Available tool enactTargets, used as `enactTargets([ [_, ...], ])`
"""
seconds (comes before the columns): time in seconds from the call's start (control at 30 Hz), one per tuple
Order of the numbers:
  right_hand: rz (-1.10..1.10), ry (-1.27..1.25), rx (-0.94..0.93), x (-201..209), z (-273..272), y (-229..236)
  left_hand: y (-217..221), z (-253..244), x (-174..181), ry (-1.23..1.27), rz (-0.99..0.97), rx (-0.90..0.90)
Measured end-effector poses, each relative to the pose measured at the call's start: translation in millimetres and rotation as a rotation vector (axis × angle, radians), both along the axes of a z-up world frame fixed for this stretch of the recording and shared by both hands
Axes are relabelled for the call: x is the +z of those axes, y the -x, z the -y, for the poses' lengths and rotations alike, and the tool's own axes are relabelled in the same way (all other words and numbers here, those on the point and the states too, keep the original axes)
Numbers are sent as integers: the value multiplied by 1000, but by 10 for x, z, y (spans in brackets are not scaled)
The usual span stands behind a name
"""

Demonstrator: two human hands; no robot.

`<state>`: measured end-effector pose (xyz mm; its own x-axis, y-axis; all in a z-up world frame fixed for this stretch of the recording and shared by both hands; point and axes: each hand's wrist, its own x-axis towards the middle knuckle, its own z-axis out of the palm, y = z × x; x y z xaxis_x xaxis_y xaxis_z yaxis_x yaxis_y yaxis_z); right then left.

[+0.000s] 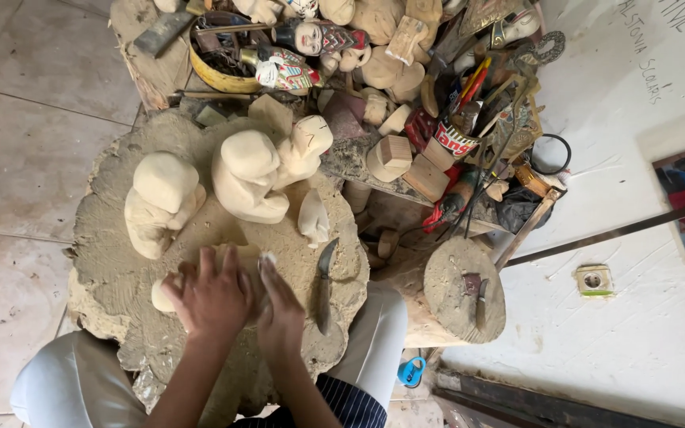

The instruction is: Sanding and scraping wooden figurines to smooth their surfaces

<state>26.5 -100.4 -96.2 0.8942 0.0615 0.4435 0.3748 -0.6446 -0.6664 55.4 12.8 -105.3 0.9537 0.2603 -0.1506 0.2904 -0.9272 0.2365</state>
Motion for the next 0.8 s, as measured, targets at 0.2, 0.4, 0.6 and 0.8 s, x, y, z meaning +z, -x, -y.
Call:
enactTargets([
  [0.2,-101,-151,79,53,36,-252,77,10,197,-77,16,-4],
  [0.4,-125,-54,103,108,207,419,-3,48,-41,33,70,22],
  [0.6,2,60,-16,39,96,-33,18,49,98,51,-52,-4],
  [0.8,-38,-71,111,170,142,17,18,48,-24,47,177,45],
])
